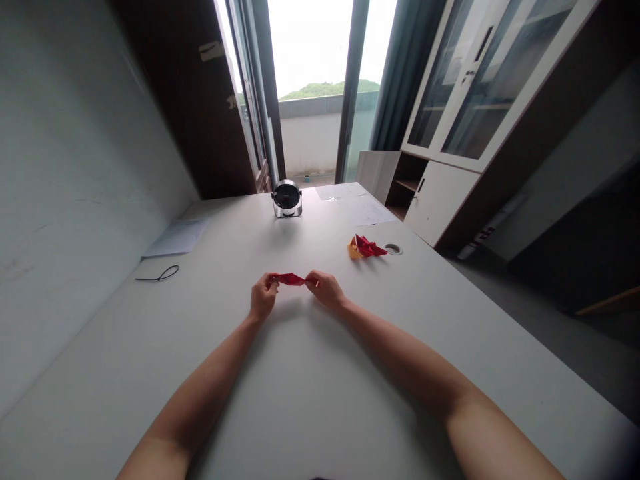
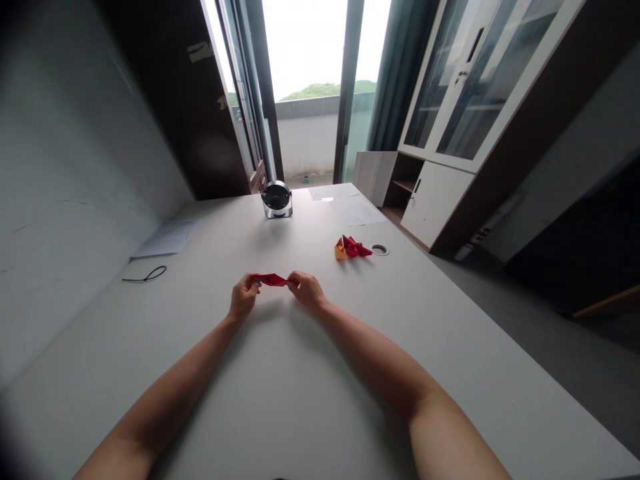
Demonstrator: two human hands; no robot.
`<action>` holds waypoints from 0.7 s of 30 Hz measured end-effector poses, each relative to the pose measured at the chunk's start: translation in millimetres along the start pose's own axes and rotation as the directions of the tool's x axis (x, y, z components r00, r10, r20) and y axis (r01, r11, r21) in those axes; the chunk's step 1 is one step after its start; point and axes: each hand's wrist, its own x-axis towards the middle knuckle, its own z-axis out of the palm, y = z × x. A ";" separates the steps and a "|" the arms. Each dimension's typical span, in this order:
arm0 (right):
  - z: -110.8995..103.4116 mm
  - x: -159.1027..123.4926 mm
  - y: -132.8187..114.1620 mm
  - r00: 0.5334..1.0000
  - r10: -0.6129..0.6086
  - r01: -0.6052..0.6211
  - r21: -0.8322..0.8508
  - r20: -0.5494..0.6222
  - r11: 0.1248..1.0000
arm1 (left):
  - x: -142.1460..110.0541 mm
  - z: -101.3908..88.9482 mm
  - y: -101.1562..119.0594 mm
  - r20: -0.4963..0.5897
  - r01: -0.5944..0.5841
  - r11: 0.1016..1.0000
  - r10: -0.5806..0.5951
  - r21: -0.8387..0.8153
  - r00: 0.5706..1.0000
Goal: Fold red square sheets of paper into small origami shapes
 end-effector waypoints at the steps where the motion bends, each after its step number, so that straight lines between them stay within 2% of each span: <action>1: -1.9 1.0 0.6 1.000 0.005 -0.006 -0.044 -0.007 0.999 | 0.1 0.1 0.6 -0.006 0.003 1.000 -0.003 -0.005 1.000; 4: -12.4 6.1 4.9 0.997 0.048 -0.058 -0.190 -0.055 0.980 | 0.7 0.0 2.2 -0.013 0.009 1.000 -0.009 -0.009 1.000; 7: -29.5 13.2 16.0 0.981 0.149 -0.182 -0.314 -0.128 0.932 | 1.5 -1.3 2.0 0.014 0.018 1.000 -0.018 0.002 1.000; 10: -49.6 18.4 33.2 0.935 0.249 -0.337 -0.410 -0.253 0.847 | 1.8 -2.8 -0.4 0.045 0.026 0.999 -0.027 0.027 0.999; 15: -75.2 20.2 57.5 0.860 0.347 -0.496 -0.453 -0.373 0.741 | 1.5 -3.0 -4.0 0.064 0.021 0.997 -0.026 0.080 0.998; 18: -79.6 20.9 61.6 0.831 0.374 -0.541 -0.440 -0.412 0.717 | 2.2 -2.8 -4.6 0.085 0.013 0.996 -0.021 0.090 0.996; 21: -77.1 21.5 58.1 0.842 0.306 -0.500 -0.427 -0.445 0.754 | 3.8 -3.1 -5.0 0.104 0.015 0.995 -0.025 0.096 0.994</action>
